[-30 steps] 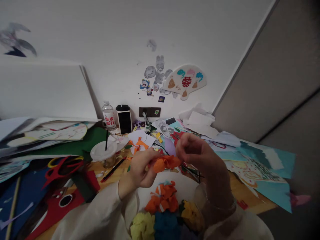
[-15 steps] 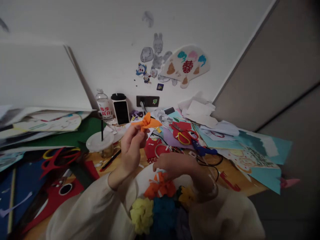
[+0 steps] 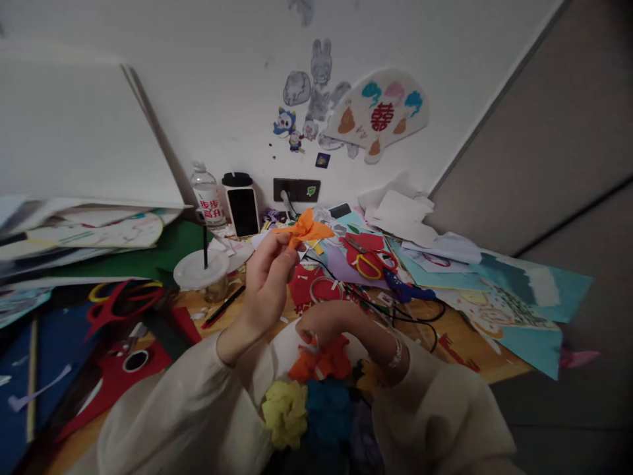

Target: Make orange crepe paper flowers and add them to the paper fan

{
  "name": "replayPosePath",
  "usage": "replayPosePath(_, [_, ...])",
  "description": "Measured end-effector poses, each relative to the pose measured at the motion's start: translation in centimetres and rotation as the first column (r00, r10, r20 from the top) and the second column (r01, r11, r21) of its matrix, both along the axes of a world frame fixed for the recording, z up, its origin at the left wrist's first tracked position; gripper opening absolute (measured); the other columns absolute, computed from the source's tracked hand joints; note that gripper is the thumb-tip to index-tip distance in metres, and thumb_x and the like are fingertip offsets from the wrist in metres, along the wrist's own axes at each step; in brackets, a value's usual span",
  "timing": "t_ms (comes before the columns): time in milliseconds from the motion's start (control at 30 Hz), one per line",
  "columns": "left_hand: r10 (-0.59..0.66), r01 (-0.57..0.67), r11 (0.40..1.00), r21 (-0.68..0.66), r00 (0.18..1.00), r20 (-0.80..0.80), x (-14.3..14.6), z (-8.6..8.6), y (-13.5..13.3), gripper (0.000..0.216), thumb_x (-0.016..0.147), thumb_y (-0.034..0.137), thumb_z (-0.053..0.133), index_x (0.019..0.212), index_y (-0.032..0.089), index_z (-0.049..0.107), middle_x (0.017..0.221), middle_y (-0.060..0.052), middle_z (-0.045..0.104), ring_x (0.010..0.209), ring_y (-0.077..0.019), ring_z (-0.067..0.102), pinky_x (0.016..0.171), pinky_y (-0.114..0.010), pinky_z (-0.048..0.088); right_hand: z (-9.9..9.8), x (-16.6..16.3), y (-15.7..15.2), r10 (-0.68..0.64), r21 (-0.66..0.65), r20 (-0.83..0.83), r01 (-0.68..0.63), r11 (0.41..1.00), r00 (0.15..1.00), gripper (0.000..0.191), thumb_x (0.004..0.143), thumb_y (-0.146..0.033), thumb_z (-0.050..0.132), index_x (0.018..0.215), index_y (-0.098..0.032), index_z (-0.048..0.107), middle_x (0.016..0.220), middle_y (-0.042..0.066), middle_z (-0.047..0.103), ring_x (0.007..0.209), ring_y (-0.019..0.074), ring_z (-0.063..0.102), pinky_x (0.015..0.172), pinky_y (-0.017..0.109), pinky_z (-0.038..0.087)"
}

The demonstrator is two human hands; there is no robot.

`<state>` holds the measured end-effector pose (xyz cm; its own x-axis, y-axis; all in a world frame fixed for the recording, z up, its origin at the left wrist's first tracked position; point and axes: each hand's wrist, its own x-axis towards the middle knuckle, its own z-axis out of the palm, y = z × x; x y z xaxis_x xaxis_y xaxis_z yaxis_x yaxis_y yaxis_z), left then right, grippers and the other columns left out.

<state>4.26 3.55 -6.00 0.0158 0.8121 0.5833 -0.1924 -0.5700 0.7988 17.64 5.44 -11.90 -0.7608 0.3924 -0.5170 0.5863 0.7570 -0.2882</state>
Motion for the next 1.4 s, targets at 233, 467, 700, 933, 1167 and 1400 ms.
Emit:
replayPosePath(233, [-0.024,0.020,0.999,-0.036,0.995,-0.095,0.2,0.4,0.0,0.008,0.085,0.025,0.048,0.080,0.019,0.050,0.071,0.002,0.047,0.052,-0.0086,0.034,0.046,-0.021,0.032,-0.1,0.1,1.0,-0.006,-0.199,-0.108,-0.016,0.980,0.994,0.036,0.052,0.005,0.061,0.080,-0.016,0.068,0.053,-0.009,0.054,0.044,0.0069,0.045,0.041,0.017,0.031])
replayPosePath(467, [-0.017,-0.002,0.997,-0.074,0.968,-0.252,0.2,0.6,0.0,0.021,0.084,0.023,0.049,0.065,0.018,0.041,0.060,0.005,0.035,0.052,-0.0079,0.030,0.046,-0.021,0.027,2.6,2.4,1.7,-0.012,-0.268,-0.351,-0.089,0.959,0.936,0.032,0.065,0.003,0.057,0.091,-0.014,0.065,0.062,-0.008,0.051,0.057,0.0061,0.048,0.053,0.015,0.037])
replayPosePath(700, [-0.089,0.055,0.996,-0.077,0.826,-0.557,0.0,0.3,0.5,0.025,0.080,0.027,0.055,0.058,0.016,0.048,0.056,0.005,0.041,0.053,-0.0083,0.038,0.048,-0.020,0.031,7.1,6.7,0.8,-0.261,-0.285,-0.718,0.071,0.956,0.645,0.017,0.078,-0.018,0.063,0.076,-0.017,0.046,0.076,-0.002,0.050,0.069,0.0091,0.048,0.064,0.021,0.043])
replayPosePath(933, [-0.236,0.169,0.970,-0.175,0.825,-0.513,0.5,0.7,-0.1,0.021,0.076,0.031,0.062,0.063,0.015,0.057,0.058,0.003,0.055,0.053,-0.0093,0.047,0.049,-0.021,0.037,8.0,7.2,-0.6,-0.381,-0.356,-0.865,0.137,0.925,0.325,0.024,0.079,-0.019,0.067,0.075,-0.019,0.043,0.077,-0.002,0.044,0.070,0.0100,0.044,0.063,0.023,0.040])
replayPosePath(1167, [-0.215,0.149,0.953,-0.263,0.945,-0.244,0.4,2.1,-0.4,0.040,0.074,0.025,0.065,0.049,0.016,0.036,0.066,0.000,0.060,0.061,-0.0088,0.053,0.060,-0.021,0.043,8.4,6.2,-1.2,-0.281,-0.272,-0.946,0.079,0.959,0.163,0.026,0.074,-0.015,0.072,0.089,-0.022,0.052,0.089,0.002,0.050,0.086,0.0146,0.050,0.080,0.030,0.043])
replayPosePath(1400, [-0.169,0.143,0.953,-0.266,0.983,-0.077,0.2,2.4,-0.9,0.047,0.073,0.023,0.066,0.051,0.018,0.025,0.074,0.000,0.063,0.059,-0.0084,0.057,0.060,-0.022,0.048,8.4,6.3,-1.2,-0.369,-0.349,-0.923,0.167,0.922,0.111,0.028,0.075,-0.016,0.071,0.094,-0.023,0.052,0.087,0.000,0.045,0.079,0.0110,0.047,0.071,0.023,0.043])
